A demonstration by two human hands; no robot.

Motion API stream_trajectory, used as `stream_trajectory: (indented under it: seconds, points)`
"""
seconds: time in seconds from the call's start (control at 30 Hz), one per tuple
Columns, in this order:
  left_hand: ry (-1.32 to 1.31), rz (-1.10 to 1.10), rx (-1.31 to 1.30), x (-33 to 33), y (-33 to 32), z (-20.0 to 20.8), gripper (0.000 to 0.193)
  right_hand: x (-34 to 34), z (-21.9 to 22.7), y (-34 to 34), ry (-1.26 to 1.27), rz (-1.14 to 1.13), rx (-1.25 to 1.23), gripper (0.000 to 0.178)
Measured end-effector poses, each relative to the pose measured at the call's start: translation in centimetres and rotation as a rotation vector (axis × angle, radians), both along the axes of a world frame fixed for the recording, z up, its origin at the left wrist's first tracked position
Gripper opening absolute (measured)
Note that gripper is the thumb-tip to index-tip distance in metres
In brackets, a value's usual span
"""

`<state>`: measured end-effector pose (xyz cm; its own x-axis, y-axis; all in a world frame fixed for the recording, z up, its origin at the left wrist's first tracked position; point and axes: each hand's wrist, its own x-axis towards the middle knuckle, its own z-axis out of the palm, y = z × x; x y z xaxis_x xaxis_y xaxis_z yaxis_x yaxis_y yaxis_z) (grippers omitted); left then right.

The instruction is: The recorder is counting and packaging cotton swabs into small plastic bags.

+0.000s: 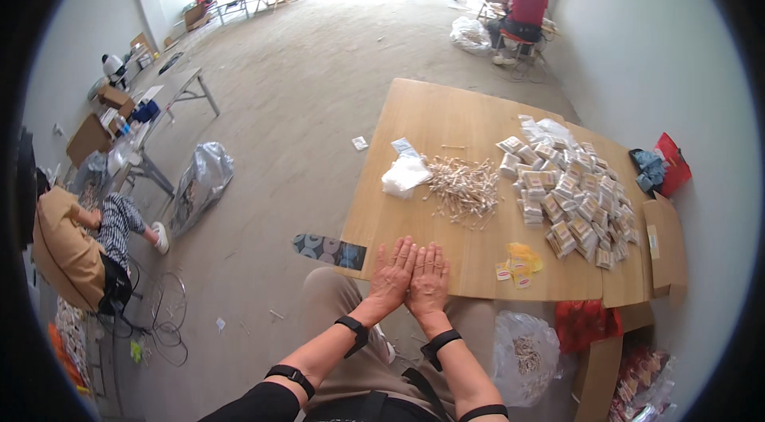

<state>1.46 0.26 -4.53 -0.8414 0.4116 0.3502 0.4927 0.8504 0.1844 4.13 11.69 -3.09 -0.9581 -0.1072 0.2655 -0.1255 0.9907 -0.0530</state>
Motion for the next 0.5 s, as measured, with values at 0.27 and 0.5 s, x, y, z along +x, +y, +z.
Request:
stream_trajectory:
  seconds: [0.27,0.5]
  points:
    - [-0.007,-0.033,-0.025,0.2,0.0,0.3,0.064,0.2,-1.1,0.2,0.034,-0.042,0.018,0.08]
    - [-0.049,-0.07,-0.103,0.7,-0.3,0.9,0.071,1.1,-0.9,-0.1,-0.011,-0.031,-0.066,0.084]
